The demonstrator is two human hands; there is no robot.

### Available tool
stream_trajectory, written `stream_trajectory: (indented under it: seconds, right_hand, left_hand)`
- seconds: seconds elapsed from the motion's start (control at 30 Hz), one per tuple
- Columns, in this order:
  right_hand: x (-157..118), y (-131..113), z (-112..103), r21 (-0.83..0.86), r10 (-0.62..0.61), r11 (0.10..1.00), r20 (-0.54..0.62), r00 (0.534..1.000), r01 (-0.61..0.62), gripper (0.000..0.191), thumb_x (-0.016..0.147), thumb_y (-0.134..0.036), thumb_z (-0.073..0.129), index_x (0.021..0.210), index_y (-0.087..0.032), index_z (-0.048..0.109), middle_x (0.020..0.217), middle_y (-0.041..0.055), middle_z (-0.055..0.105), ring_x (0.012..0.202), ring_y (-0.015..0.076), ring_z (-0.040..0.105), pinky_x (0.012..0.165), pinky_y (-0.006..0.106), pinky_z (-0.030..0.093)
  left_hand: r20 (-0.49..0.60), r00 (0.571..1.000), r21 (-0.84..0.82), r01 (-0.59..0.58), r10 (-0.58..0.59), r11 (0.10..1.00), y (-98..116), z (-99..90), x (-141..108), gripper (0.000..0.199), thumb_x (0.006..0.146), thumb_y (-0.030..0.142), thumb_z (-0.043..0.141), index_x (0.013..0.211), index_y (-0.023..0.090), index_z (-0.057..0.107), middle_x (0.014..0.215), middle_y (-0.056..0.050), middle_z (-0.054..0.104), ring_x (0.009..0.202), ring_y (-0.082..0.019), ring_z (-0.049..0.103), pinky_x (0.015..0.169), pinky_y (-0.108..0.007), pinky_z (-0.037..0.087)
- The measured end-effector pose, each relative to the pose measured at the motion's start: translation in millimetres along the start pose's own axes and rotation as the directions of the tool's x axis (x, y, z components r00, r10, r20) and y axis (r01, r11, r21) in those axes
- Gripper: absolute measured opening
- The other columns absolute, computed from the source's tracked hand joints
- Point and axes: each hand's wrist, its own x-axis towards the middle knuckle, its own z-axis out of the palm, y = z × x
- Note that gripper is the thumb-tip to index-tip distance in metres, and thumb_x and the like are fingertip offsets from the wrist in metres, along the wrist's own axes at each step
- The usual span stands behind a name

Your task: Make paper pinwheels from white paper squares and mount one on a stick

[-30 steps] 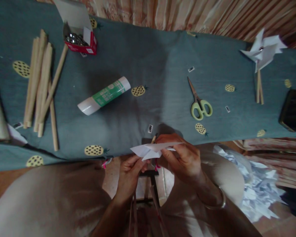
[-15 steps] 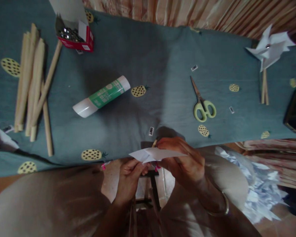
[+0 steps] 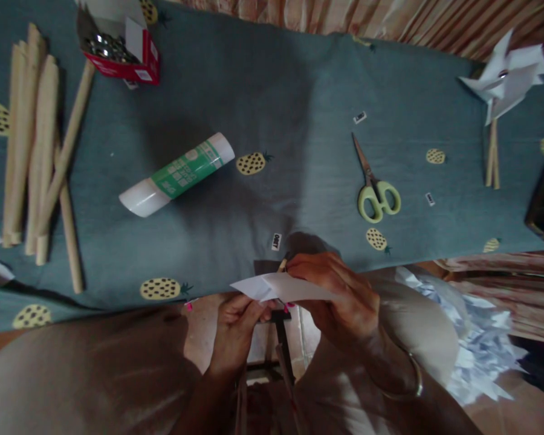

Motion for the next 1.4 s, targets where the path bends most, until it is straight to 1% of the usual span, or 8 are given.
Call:
stream_trajectory:
  seconds: [0.17,0.43,0.53,0.8,1.0,1.17,1.27,1.4]
  right_hand:
    - [1.0,-0.6,0.6,-0.01,0.007,1.0,-0.002,1.0,-0.007,0.029,0.09,-0.007,0.059,0.116,-0.02,0.062,0.097,0.0078,0.074,0.09,0.0178,0.07,0.079,0.034,0.057]
    - [1.4,-2.3,-0.6,-0.001,0.008,1.0,0.015,1.0,-0.008,0.027,0.09,-0.01,0.062,0.115,-0.017,0.062,0.099,0.0099,0.074,0.091,0.0192,0.07,0.081,0.035,0.057]
    - [0.0,-1.5,-1.2,0.005,0.015,1.0,0.009,1.0,-0.015,0.027,0.089,-0.01,0.062,0.115,-0.018,0.062,0.098,0.0083,0.074,0.09,0.0183,0.07,0.08,0.034,0.058]
    - [5.1,-3.6,-1.1,0.032,0.139,0.99,0.013,0.99,-0.139,0.023,0.089,-0.007,0.06,0.105,-0.024,0.064,0.094,0.0016,0.076,0.088,0.0144,0.071,0.081,0.028,0.058]
    - [15.6,-7.8,-5.4,0.047,0.32,0.946,0.056,0.946,-0.322,0.007,0.091,-0.019,0.062,0.094,-0.023,0.068,0.088,0.0,0.075,0.074,0.0109,0.069,0.068,0.02,0.055]
    - [24.4,-4.9,-9.8,0.104,0.42,0.893,0.159,0.893,-0.438,0.006,0.089,-0.025,0.065,0.088,-0.019,0.068,0.069,-0.0038,0.068,0.059,0.0089,0.06,0.055,0.018,0.046]
    - [30.1,0.1,-10.2,0.095,0.435,0.882,0.213,0.875,-0.462,0.009,0.088,-0.025,0.064,0.084,-0.018,0.068,0.063,-0.0048,0.063,0.055,0.0085,0.055,0.053,0.019,0.041]
    - [36.6,9.2,-8.8,0.087,0.406,0.893,0.264,0.875,-0.441,0.01,0.086,-0.026,0.064,0.086,-0.017,0.069,0.066,-0.0038,0.063,0.057,0.0094,0.051,0.055,0.02,0.038]
  left_hand:
    - [-0.001,1.0,0.001,0.001,-0.001,1.0,1.2,0.2,-0.4,0.027,0.071,0.04,0.082,0.059,0.017,0.072,0.056,0.0,0.064,0.056,-0.01,0.053,0.059,-0.02,0.043]
    - [-0.012,1.0,0.001,0.027,-0.027,1.0,1.6,1.5,0.7,0.036,0.068,0.043,0.083,0.051,0.016,0.066,0.054,0.0,0.062,0.055,-0.009,0.052,0.057,-0.02,0.043]
    - [-0.003,1.0,0.01,0.023,-0.023,1.0,1.6,1.4,0.7,0.032,0.07,0.043,0.082,0.056,0.016,0.07,0.057,-0.001,0.065,0.055,-0.009,0.052,0.058,-0.02,0.042]
    - [0.013,1.0,0.049,-0.012,0.012,0.999,1.5,0.8,-0.1,0.026,0.075,0.039,0.077,0.061,0.016,0.074,0.058,-0.001,0.064,0.057,-0.01,0.051,0.059,-0.022,0.041]
    - [-0.004,1.0,0.022,0.002,-0.002,1.0,13.8,11.0,-1.6,0.025,0.068,0.039,0.079,0.062,0.016,0.075,0.055,0.0,0.06,0.053,-0.009,0.047,0.056,-0.022,0.041]
    - [-0.003,1.0,0.01,-0.005,0.005,1.0,15.1,12.1,-3.4,0.032,0.065,0.042,0.081,0.084,0.016,0.081,0.058,0.0,0.063,0.051,-0.009,0.049,0.053,-0.021,0.042]
    - [0.007,1.0,-0.007,-0.021,0.021,1.0,11.9,11.2,-2.7,0.032,0.066,0.044,0.081,0.08,0.016,0.08,0.061,-0.002,0.067,0.05,-0.009,0.052,0.051,-0.02,0.043]
    - [-0.018,0.997,-0.046,-0.081,0.08,0.996,14.7,15.7,-2.2,0.032,0.058,0.042,0.085,0.073,0.015,0.078,0.057,-0.001,0.067,0.043,-0.008,0.05,0.047,-0.021,0.041]
